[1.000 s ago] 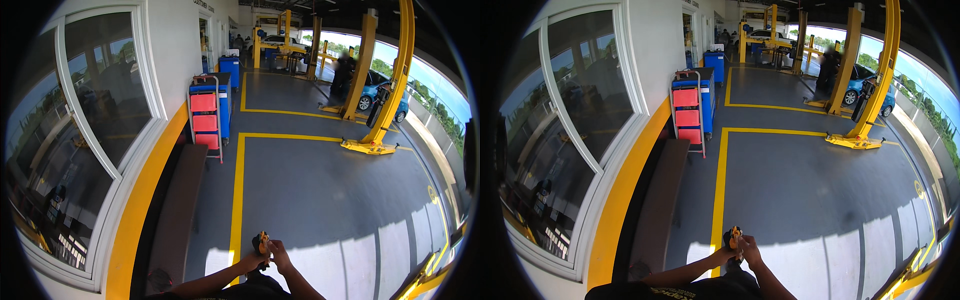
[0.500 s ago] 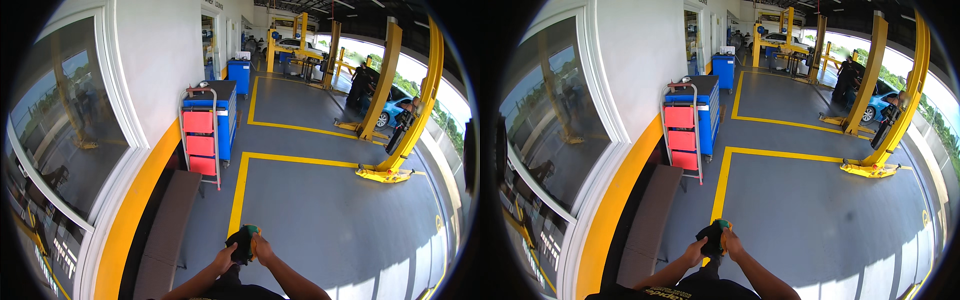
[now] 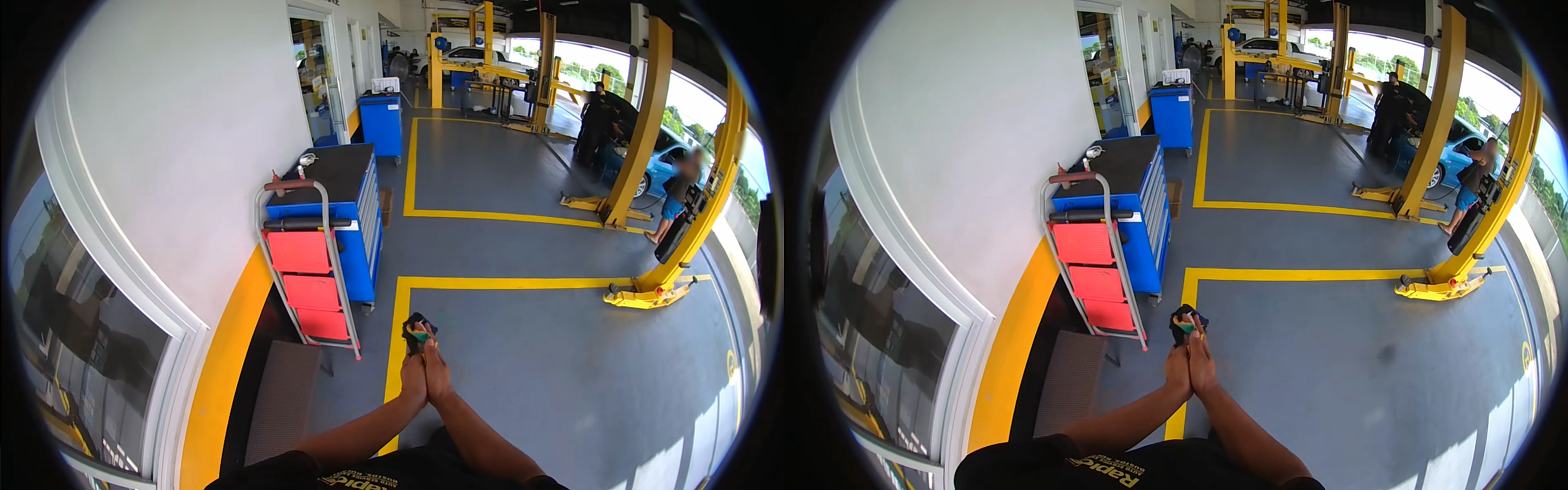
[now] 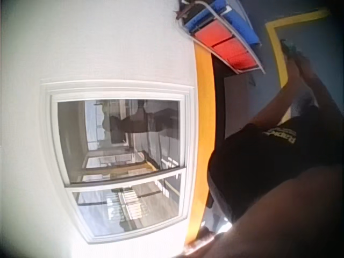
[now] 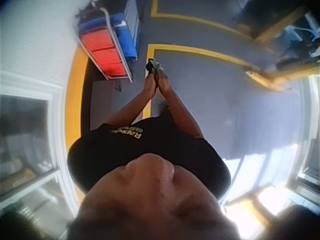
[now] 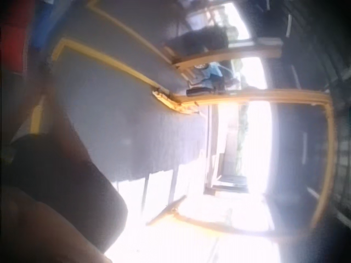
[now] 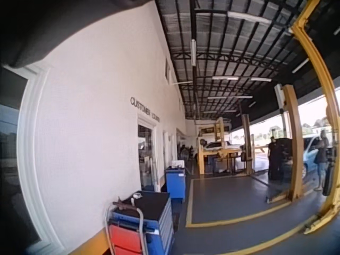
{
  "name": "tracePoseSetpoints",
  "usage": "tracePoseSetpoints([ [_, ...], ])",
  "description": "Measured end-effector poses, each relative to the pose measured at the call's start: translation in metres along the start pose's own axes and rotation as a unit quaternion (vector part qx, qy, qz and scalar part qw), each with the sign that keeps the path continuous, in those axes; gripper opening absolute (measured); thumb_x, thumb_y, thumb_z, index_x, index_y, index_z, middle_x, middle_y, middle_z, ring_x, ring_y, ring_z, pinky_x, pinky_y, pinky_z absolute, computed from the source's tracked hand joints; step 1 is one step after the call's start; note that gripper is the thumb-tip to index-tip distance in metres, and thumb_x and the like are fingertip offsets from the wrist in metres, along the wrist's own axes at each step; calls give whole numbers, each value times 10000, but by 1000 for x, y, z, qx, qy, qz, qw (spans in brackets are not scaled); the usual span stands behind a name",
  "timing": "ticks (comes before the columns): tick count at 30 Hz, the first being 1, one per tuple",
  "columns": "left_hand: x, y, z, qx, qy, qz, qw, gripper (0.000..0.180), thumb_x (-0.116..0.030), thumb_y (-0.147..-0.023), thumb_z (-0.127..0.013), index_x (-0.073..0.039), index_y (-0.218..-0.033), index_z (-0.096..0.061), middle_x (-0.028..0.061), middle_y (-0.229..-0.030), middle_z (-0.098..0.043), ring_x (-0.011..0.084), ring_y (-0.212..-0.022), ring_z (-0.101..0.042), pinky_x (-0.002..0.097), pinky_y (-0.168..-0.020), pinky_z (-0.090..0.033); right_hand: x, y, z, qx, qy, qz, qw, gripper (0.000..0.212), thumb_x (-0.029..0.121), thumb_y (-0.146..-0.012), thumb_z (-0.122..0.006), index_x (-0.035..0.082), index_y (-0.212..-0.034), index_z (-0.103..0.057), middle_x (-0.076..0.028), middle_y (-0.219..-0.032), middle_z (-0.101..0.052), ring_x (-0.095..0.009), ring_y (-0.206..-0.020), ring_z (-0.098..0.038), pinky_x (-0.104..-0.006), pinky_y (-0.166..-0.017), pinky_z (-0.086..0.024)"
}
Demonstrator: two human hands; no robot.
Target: The person wipes a large glass window and a reception counter using cloths. They move between the window and the counter, wiping different sections with both hands.
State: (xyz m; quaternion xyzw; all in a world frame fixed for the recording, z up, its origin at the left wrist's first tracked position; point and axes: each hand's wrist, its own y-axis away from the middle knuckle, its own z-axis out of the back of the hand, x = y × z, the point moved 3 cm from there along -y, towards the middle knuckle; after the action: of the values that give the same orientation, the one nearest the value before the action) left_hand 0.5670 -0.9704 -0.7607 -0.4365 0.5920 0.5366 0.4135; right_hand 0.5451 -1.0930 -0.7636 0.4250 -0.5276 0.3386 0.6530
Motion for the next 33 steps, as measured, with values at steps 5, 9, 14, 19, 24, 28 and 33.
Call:
tracePoseSetpoints([
  [5, -45, -156, -50, 204, 355, 103, 907, 557, -390, -1126, -453, -42, -1560, -413, 142, -1541, -542, 304, -1422, -524, 484, -1207, -384, 13, -176, 67, 2, -183, -86, 979, 633, 614, -1077, -466, 51, -1291, -660, 0, -948, -613, -115, -811, -563, -291, -707, -467],
  [9, -101, -275, -42, 77, 375, 92, 919, 507, -328, -1134, -436, -33, -1546, -425, 147, -1533, -550, 320, -1411, -531, 514, -1200, -388, 140, -326, 156, -89, -251, 51, 963, 571, 542, -1101, -439, 56, -1322, -644, -17, -1046, -638, -144, -917, -595, -308, -783, -488],
  [14, -142, -379, -104, 90, 430, 129, 889, 478, -262, -1121, -448, 3, -1519, -448, 180, -1506, -569, 339, -1396, -546, 514, -1188, -411, 216, -433, 96, -71, -145, 210, 964, 501, 450, -1131, -405, 63, -1361, -624, -39, -1168, -669, -181, -1049, -636, -329, -878, -514],
  [19, -178, -513, -166, -57, 412, 138, 899, 460, -205, -1091, -490, 26, -1489, -488, 190, -1502, -572, 315, -1386, -552, 445, -1178, -431, 36, -538, -43, 90, -135, -172, 972, 451, 398, -1155, -378, 74, -1353, -620, -47, -1201, -696, -193, -1065, -684, -329, -888, -559],
  [24, -224, -668, -129, -176, 204, 23, 963, 474, -236, -1049, -593, 29, -1439, -545, 165, -1275, -662, 244, -1221, -627, 351, -1114, -467, 77, -706, -40, 40, -268, -214, 938, 488, 441, -1153, -373, 59, -1378, -577, -87, -1224, -670, -232, -1096, -686, -400, -942, -590],
  [28, -318, -742, -174, -25, -94, -403, 910, 586, -272, -1086, -484, -93, -1633, -373, 136, -1663, -409, 320, -1523, -409, 418, -1257, -307, 152, -821, -72, 43, -294, -183, 937, 552, 472, -1155, -318, 57, -1440, -543, -109, -1338, -631, -257, -1212, -651, -440, -1039, -552],
  [33, -275, -854, -227, 172, -366, -405, 820, 788, -247, -997, -600, -101, -1681, -238, 144, -1752, -217, 371, -1620, -177, 524, -1310, -153, 234, -895, -123, 230, -478, -159, 833, 722, 599, -1118, -278, 24, -1497, -494, -150, -1490, -566, -336, -1387, -546, -502, -1179, -434],
])
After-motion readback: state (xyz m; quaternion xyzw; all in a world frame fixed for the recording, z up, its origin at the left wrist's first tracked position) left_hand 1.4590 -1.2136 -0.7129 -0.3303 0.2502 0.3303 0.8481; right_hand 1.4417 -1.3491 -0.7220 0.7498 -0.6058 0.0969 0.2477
